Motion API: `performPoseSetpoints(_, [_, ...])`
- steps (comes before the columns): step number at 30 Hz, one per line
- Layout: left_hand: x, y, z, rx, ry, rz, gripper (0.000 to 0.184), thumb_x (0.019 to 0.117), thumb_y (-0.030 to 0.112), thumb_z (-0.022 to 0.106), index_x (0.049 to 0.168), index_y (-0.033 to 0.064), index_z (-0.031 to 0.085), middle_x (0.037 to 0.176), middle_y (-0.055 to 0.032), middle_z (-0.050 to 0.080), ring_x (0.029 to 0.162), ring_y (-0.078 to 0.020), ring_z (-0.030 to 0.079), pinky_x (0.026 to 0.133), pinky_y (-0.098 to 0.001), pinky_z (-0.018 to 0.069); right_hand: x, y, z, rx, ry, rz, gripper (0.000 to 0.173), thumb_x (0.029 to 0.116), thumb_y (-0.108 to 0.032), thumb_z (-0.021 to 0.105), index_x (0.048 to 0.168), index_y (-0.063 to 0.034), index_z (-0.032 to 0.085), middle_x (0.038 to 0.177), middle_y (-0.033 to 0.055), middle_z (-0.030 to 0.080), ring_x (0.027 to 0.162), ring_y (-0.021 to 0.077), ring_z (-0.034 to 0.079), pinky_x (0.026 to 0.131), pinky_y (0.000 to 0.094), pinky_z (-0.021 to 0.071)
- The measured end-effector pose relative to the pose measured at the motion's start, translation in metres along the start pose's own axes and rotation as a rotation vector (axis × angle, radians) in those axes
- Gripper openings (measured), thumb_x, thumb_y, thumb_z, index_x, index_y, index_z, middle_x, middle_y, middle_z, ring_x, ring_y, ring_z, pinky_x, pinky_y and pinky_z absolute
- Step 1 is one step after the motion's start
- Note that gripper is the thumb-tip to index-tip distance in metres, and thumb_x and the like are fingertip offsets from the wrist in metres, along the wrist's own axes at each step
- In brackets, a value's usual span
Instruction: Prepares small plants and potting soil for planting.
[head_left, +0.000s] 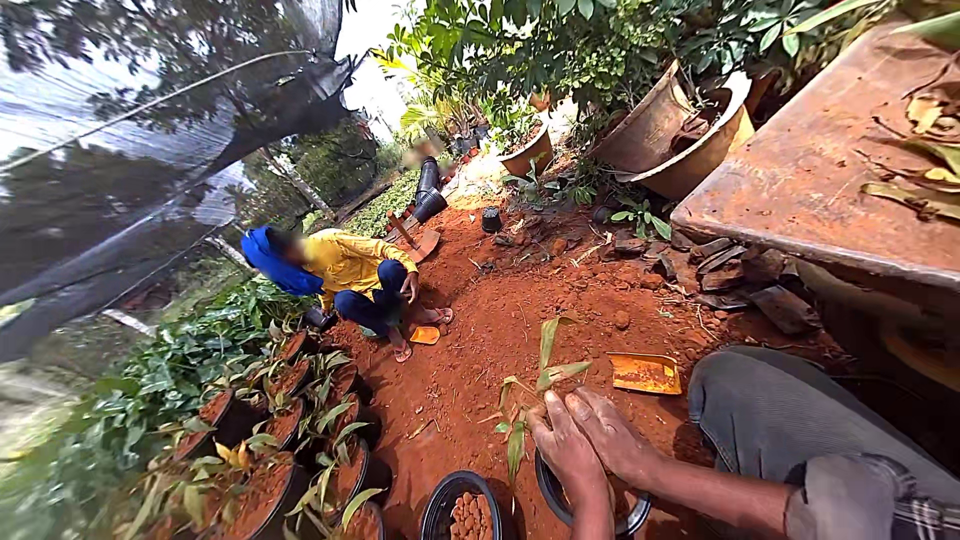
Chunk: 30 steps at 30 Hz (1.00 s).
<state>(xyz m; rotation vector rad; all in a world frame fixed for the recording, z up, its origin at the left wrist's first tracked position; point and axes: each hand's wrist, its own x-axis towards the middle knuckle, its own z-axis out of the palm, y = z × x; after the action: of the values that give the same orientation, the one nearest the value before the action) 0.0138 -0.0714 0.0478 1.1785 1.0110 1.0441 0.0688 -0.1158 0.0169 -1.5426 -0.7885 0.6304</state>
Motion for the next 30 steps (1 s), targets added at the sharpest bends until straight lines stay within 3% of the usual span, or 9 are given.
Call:
performPoseSetpoints(2, [0.004,0.009,-0.001,0.078,-0.117,0.016,0.042,0.1099,0.026,0.037,0.124,-0.0121,0.049,0.104,-0.0190,0.058,0.089,-0.0167,0.060,0.084,-0.0331,0.0533,0.013,0.000,-0.005,0.215,-0.082,0.132,0.058,0.1087,-0.040,0.027,0.139,0.0005,0.055,0.137,0.0186,0.058,0.129,0.0225,0.055,0.111,0.0402,0.0418])
performPoseSetpoints(4, [0.010,0.012,-0.006,0.057,-0.221,-0.009,0.066,0.1071,0.043,0.024,0.144,-0.0093,0.039,0.130,-0.0264,0.054,0.113,-0.0248,0.058,0.099,-0.0416,0.0493,0.019,0.000,-0.005,0.453,-0.119,0.273,0.060,0.1105,-0.047,0.020,0.138,-0.0063,0.054,0.129,0.0117,0.062,0.120,0.0182,0.060,0.103,0.0399,0.0493])
performPoseSetpoints(6, [0.016,0.013,-0.008,-0.008,-0.225,-0.129,0.078,0.1066,0.060,0.014,0.144,-0.0014,0.044,0.125,-0.0221,0.061,0.109,-0.0254,0.064,0.094,-0.0439,0.0539,0.018,-0.003,-0.006,0.512,-0.158,0.343,0.065,0.1094,-0.054,0.019,0.139,-0.0078,0.054,0.126,0.0119,0.064,0.118,0.0199,0.062,0.102,0.0431,0.0507])
performPoseSetpoints(9, [0.019,0.008,-0.011,-0.104,-0.234,-0.270,0.079,0.1052,0.064,0.012,0.140,0.0031,0.048,0.120,-0.0186,0.063,0.105,-0.0251,0.064,0.090,-0.0447,0.0546,0.020,-0.007,-0.012,0.173,-0.219,0.266,0.067,0.1109,-0.047,0.017,0.148,0.0014,0.046,0.145,0.0224,0.053,0.136,0.0283,0.051,0.115,0.0475,0.0386])
performPoseSetpoints(12, [0.017,-0.008,-0.010,-0.114,-0.210,-0.328,0.073,0.1074,0.060,0.018,0.141,0.0029,0.049,0.125,-0.0195,0.061,0.110,-0.0271,0.063,0.094,-0.0472,0.0528,0.022,-0.003,-0.012,-0.160,-0.098,0.229,0.053,0.1106,-0.041,0.029,0.125,0.0005,0.059,0.118,0.0226,0.063,0.115,0.0345,0.060,0.101,0.0540,0.0442])
performPoseSetpoints(15, [0.014,-0.012,-0.006,-0.082,-0.153,-0.320,0.068,0.1090,0.055,0.023,0.137,0.0000,0.053,0.122,-0.0201,0.062,0.109,-0.0265,0.063,0.094,-0.0461,0.0526,0.015,-0.015,-0.013,-0.294,-0.089,0.213,0.049,0.1101,-0.036,0.031,0.132,-0.0022,0.059,0.120,0.0227,0.065,0.117,0.0373,0.062,0.102,0.0563,0.0449])
performPoseSetpoints(20, [0.008,-0.006,-0.006,-0.135,-0.141,-0.369,0.074,0.1068,0.061,0.018,0.130,0.0015,0.056,0.111,-0.0176,0.065,0.099,-0.0238,0.064,0.087,-0.0433,0.0540,-0.003,-0.021,-0.007,-0.417,-0.143,0.101,0.074,0.0994,-0.061,0.037,0.143,-0.0018,0.050,0.136,0.0246,0.057,0.125,0.0394,0.059,0.103,0.0573,0.0469])
performPoseSetpoints(24, [-0.008,0.001,0.003,-0.052,-0.082,-0.255,0.061,0.1118,0.046,0.024,0.122,-0.0035,0.060,0.104,-0.0195,0.063,0.093,-0.0244,0.062,0.086,-0.0418,0.0523,-0.008,-0.003,-0.002,-0.386,0.135,-0.106,0.064,0.0982,-0.058,0.038,0.114,-0.0029,0.066,0.107,0.0185,0.068,0.096,0.0341,0.069,0.081,0.0532,0.0548])
performPoseSetpoints(30, [-0.008,0.002,0.003,0.067,-0.143,-0.209,0.059,0.1132,0.038,0.023,0.128,-0.0064,0.058,0.117,-0.0242,0.061,0.104,-0.0272,0.060,0.093,-0.0443,0.0497,0.002,0.004,-0.014,-0.316,0.050,-0.128,0.051,0.1008,-0.044,0.037,0.102,-0.0020,0.066,0.098,0.0165,0.065,0.093,0.0305,0.066,0.083,0.0507,0.0519])
